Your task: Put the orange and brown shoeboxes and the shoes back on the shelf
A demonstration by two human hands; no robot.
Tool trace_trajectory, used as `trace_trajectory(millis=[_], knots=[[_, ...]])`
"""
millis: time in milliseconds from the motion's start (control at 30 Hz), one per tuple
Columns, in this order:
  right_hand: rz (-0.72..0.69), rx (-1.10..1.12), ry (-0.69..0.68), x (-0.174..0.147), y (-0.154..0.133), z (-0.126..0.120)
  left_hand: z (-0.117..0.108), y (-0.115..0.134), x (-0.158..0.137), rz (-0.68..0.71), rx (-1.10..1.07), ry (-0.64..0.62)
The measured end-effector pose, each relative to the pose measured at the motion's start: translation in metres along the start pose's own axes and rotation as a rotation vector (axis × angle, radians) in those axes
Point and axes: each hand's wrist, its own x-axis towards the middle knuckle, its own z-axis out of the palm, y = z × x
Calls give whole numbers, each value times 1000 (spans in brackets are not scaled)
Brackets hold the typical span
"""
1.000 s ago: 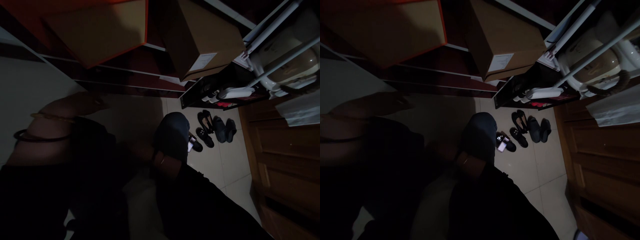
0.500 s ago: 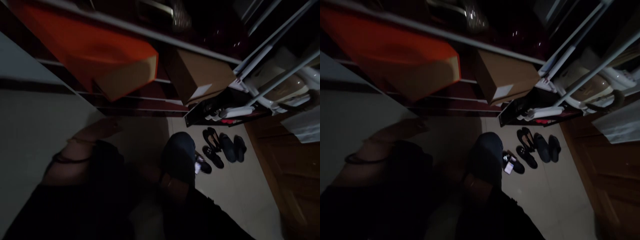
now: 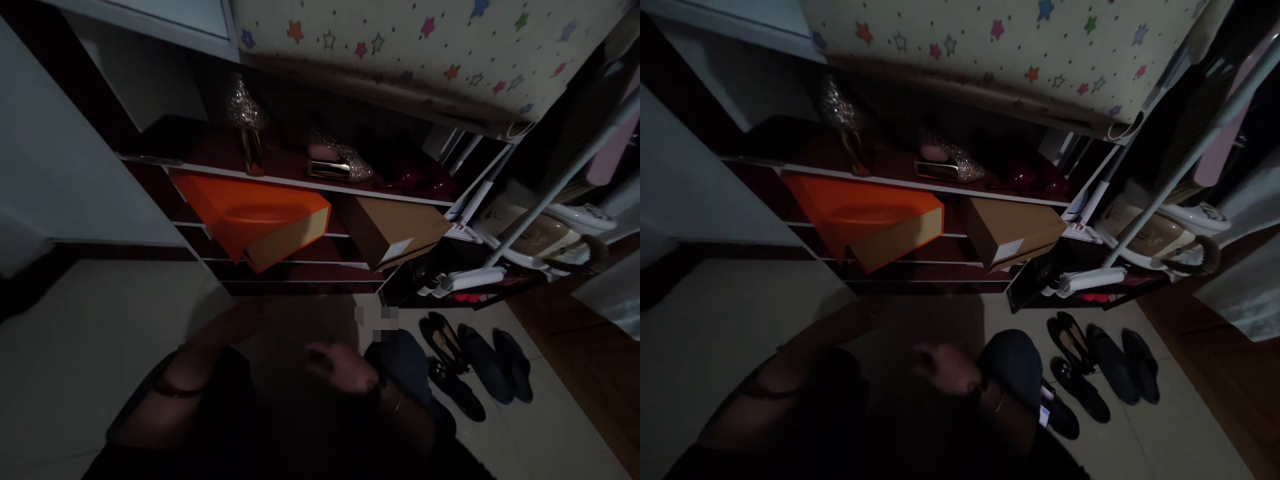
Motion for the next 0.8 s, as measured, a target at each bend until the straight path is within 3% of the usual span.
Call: trace_trajectory(millis=[100, 233, 367, 500, 633, 733, 800], knots=[[-19, 60, 85, 14, -1, -42, -3, 15, -7, 117, -97, -1], [48, 366, 3, 43, -3, -88, -23, 60, -26, 231, -276, -52], [149, 529, 25, 59, 5, -96, -43, 109, -39, 305, -425, -57], [150, 490, 45, 58, -1, -101, -49, 142, -30, 317, -733, -88], [-122, 488, 55, 43, -47, -125, -71, 179, -27, 425, -943, -127], [-378, 626, 70, 20, -94, -145, -107, 216, -49, 620, -1147, -56], [-540, 783, -3, 5, -118, -155, -131, 238, -69, 732, -1213, -84]])
